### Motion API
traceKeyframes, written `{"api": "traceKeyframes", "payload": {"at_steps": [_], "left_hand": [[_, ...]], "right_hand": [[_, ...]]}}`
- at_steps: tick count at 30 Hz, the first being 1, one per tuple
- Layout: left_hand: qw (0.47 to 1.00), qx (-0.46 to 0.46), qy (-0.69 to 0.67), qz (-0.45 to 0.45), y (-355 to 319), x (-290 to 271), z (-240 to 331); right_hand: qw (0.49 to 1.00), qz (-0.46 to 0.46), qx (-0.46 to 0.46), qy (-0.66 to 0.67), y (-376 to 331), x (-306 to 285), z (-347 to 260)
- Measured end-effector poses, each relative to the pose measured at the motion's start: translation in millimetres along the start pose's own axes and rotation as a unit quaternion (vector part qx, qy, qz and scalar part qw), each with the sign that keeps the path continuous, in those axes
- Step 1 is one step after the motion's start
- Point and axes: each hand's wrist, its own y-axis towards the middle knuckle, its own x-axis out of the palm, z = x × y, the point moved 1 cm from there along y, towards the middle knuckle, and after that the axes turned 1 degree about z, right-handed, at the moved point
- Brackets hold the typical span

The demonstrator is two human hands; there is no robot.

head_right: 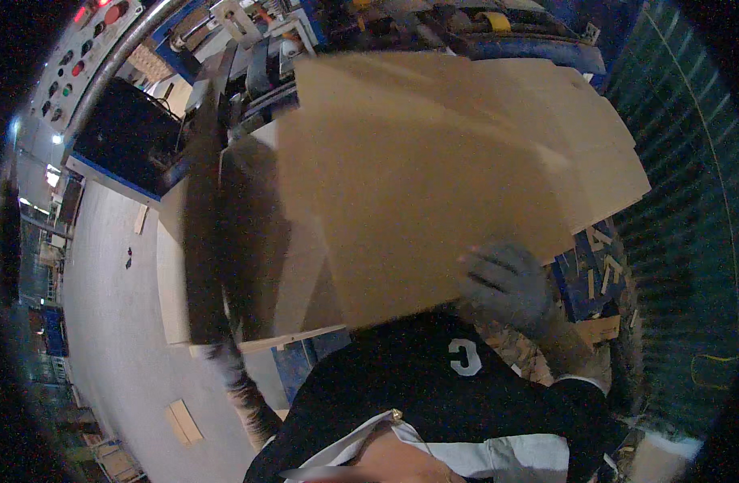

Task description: The person repeatedly picks up flat cardboard sheets from a nearby stack and places them onto a machine table, aligning each sheet by hand. The person continues this process throughout the clip, building a growing stack on the table.

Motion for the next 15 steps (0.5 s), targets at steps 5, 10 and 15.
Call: {"api": "traceKeyframes", "payload": {"at_steps": [5,10,15], "left_hand": [[0.859,0.283,0.319,-0.282,9.0,52.5,29.3],[0.842,0.294,0.343,-0.295,33.8,58.6,22.4],[0.84,0.346,0.321,-0.268,65.9,71.0,3.2]], "right_hand": [[0.992,-0.116,-0.058,0.013,8.7,37.3,13.2],[0.985,-0.157,-0.07,0.013,17.7,62.2,55.1],[0.993,-0.112,-0.026,-0.012,45.6,76.1,103.5]]}}
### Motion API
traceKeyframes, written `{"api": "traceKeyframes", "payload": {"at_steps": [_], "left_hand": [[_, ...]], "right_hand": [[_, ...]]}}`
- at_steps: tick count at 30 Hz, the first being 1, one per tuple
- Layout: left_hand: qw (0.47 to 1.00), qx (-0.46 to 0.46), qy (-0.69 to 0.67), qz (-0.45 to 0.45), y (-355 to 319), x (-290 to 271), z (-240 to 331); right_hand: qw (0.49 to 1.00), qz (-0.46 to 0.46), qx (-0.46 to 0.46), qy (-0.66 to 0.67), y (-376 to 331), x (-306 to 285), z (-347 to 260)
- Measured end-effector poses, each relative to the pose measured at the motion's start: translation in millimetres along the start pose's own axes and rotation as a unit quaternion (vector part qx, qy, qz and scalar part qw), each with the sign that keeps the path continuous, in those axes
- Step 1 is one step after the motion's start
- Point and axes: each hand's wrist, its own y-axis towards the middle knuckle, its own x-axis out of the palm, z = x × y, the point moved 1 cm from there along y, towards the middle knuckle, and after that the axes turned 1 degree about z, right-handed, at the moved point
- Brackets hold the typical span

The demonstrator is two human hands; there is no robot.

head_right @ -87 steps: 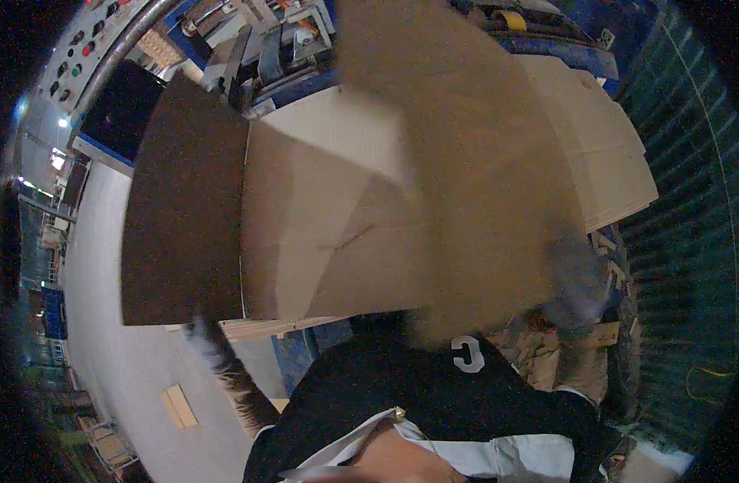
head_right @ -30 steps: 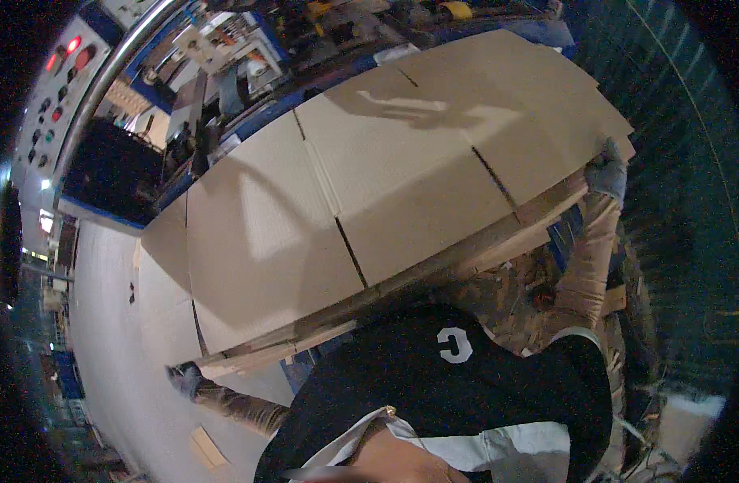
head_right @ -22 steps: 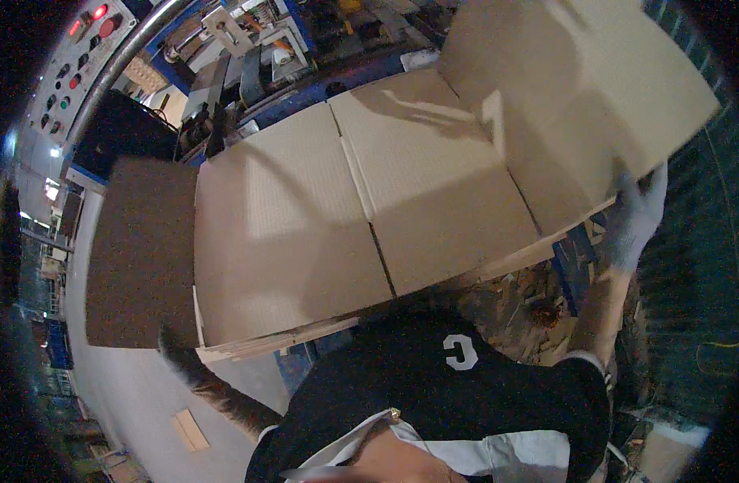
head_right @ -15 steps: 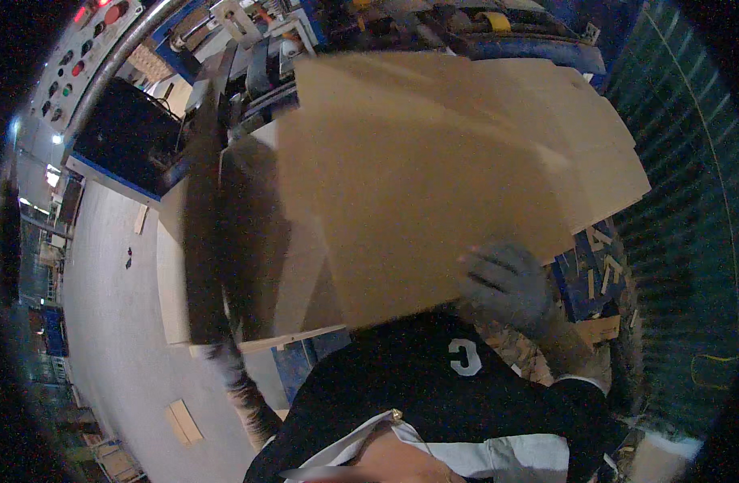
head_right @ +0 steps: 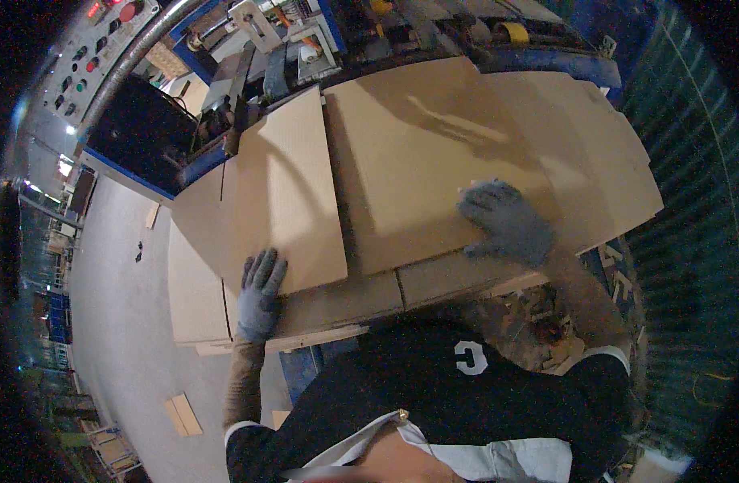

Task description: The person repeatedly picks up flat cardboard sheets from a nearby stack and places them onto a machine table, aligning each sheet by hand. The person continues this process throughout the clip, building a growing stack on the table.

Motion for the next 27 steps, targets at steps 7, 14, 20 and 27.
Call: {"api": "traceKeyframes", "payload": {"at_steps": [7,14,20,27], "left_hand": [[0.992,-0.006,-0.012,0.127,110.6,36.4,-78.4],[0.936,-0.265,0.178,0.149,137.8,52.5,-94.0],[0.703,-0.661,0.067,0.254,-40.0,1.8,-88.0],[0.563,-0.746,-0.116,0.336,-124.8,-7.8,-81.3]], "right_hand": [[0.989,-0.063,0.134,0.001,88.7,18.7,67.7],[0.964,0.084,0.217,-0.129,105.4,39.1,83.0],[0.82,0.298,0.483,0.072,-78.9,-0.9,77.4],[0.725,0.246,0.641,0.059,-235.1,33.9,96.8]]}}
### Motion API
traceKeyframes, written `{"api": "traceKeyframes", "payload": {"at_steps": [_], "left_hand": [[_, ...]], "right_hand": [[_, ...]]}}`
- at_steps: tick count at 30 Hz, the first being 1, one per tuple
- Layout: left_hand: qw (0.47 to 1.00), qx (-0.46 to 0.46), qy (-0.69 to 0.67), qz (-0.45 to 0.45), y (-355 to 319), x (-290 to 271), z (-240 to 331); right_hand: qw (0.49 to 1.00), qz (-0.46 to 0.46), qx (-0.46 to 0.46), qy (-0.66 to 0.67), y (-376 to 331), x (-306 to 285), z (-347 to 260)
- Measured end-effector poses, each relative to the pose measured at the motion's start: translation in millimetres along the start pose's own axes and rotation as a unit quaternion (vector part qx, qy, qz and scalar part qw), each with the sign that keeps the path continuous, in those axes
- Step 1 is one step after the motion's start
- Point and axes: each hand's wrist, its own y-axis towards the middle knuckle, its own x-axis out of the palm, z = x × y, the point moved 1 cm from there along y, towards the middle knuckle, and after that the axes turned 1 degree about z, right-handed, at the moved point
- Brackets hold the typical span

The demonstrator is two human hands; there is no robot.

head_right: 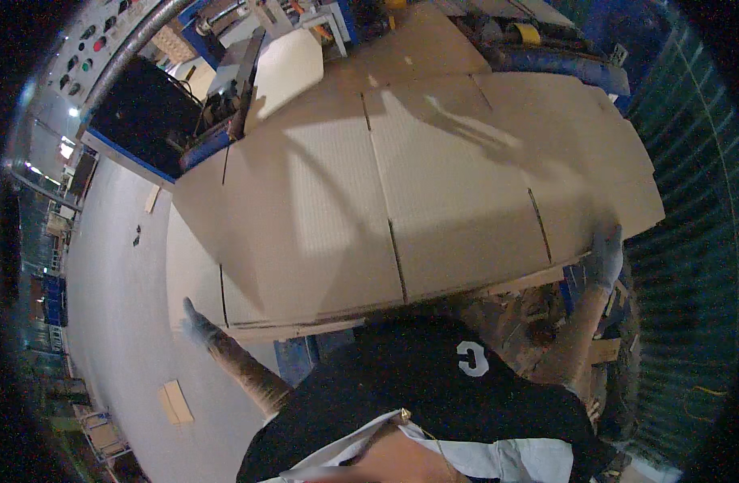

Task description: The person repeatedly picks up flat cardboard sheets from a nearby stack and places them onto a machine table, aligning each sheet by hand. The person continues this process throughout the clip, building a growing stack on the table.

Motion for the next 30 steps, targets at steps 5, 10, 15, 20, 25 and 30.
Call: {"api": "traceKeyframes", "payload": {"at_steps": [5,10,15,20,25,30], "left_hand": [[0.988,0.033,-0.129,-0.077,4.4,-3.0,26.4],[0.968,0.086,-0.225,-0.076,10.3,-27.1,40.1],[0.821,0.043,-0.568,0.01,23.1,-38.5,34.8],[0.851,0.061,-0.466,-0.237,48.5,-21.5,35.8],[0.877,0.132,-0.386,-0.252,17.3,-36.3,25.6],[0.846,0.395,-0.247,-0.261,-88.0,-33.4,19.2]], "right_hand": [[0.945,0.068,-0.207,-0.243,8.8,11.7,-4.8],[0.893,0.078,0.131,0.423,-1.0,-1.1,-42.8],[0.778,0.199,0.135,0.581,9.0,-11.5,-85.1],[0.844,0.156,-0.004,0.513,47.6,-31.7,-124.1],[0.886,0.088,-0.051,0.453,4.2,-81.2,-174.9],[0.964,0.028,-0.263,0.006,-126.1,-87.4,-197.9]]}}
